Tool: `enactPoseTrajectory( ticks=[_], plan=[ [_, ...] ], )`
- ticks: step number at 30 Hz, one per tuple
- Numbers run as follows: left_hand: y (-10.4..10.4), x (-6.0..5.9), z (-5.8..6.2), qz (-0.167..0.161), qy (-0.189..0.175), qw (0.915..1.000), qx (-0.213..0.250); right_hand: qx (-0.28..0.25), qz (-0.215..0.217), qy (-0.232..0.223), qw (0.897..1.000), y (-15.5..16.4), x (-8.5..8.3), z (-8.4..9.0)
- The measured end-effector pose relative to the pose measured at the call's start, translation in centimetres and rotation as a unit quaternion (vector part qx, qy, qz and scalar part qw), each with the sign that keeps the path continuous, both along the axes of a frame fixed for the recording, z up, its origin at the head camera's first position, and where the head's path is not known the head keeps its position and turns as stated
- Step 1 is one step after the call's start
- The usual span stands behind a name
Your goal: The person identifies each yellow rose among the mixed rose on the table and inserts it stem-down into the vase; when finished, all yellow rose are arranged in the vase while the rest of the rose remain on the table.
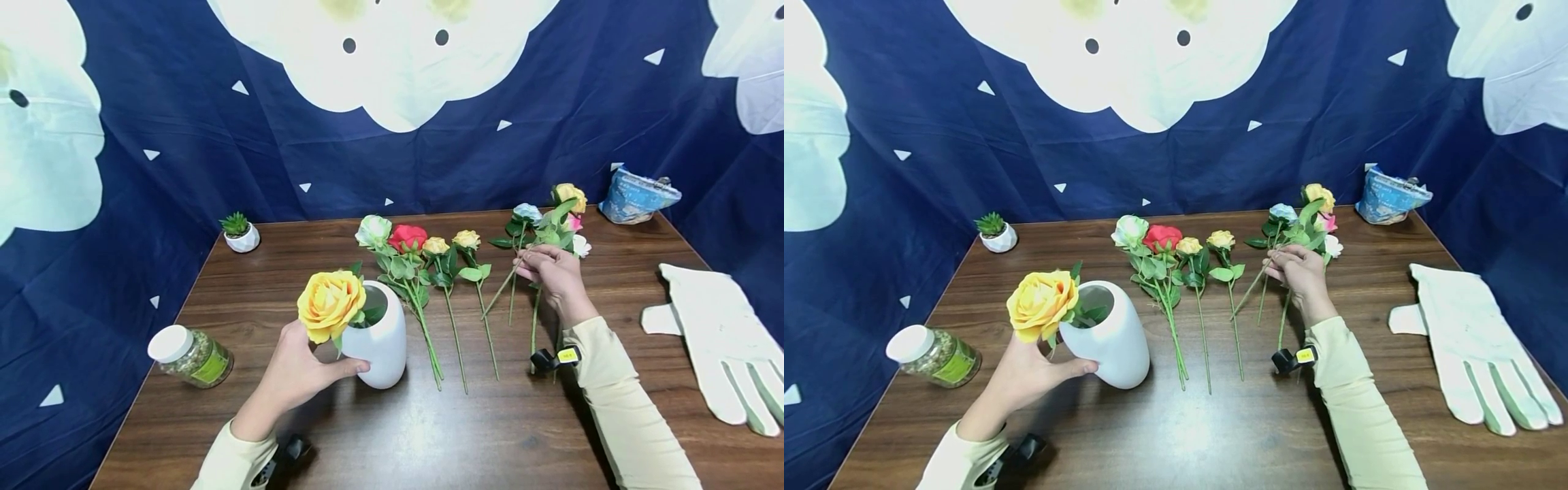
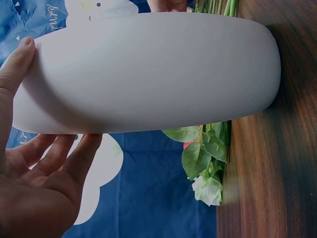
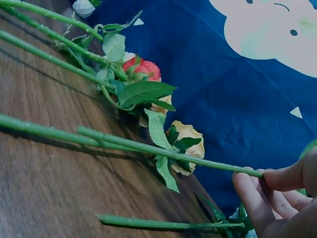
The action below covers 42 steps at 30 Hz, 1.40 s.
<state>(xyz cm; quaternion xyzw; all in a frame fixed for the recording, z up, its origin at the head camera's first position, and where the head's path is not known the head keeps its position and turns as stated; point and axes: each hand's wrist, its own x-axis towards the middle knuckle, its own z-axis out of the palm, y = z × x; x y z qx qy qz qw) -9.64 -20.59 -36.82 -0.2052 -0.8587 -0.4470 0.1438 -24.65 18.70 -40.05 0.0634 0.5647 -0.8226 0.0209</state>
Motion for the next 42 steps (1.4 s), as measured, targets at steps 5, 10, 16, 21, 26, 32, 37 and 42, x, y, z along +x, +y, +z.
enactPoseTrajectory(
  ticks=[5, 10, 16, 21, 26, 32, 37, 42],
  plan=[
    [0.1, 0.0, 0.1, 0.003, -0.008, 1.0000, 0.002, -0.059, -0.016, 0.016, 0.998, 0.2, 0.1, 0.1],
    [0.1, 0.2, 0.1, 0.008, -0.013, 0.9999, -0.001, -0.153, -0.053, 0.021, 0.987, 0.1, 0.1, 0.3],
    [0.1, 0.2, 0.0, 0.014, -0.014, 0.9998, -0.009, -0.229, -0.106, 0.026, 0.967, -0.1, -0.1, 0.5],
    [0.1, 0.2, 0.1, 0.015, -0.016, 0.9997, -0.010, -0.250, -0.144, 0.039, 0.957, -0.2, -0.1, 0.6],
    [0.1, 0.2, -0.1, 0.011, -0.006, 0.9999, -0.005, -0.259, -0.158, 0.043, 0.952, -0.3, -0.1, 0.8],
    [0.2, 0.3, -0.2, 0.009, -0.003, 0.9999, -0.004, -0.272, -0.177, 0.070, 0.943, -0.4, -0.2, 1.1],
    [0.2, 0.3, 0.0, 0.013, -0.007, 0.9999, -0.006, -0.282, -0.179, 0.088, 0.938, -0.6, 0.0, 1.5],
    [0.1, 0.2, 0.1, 0.009, -0.007, 0.9999, -0.006, -0.283, -0.198, 0.092, 0.934, -0.9, 0.3, 2.3]
  ],
)
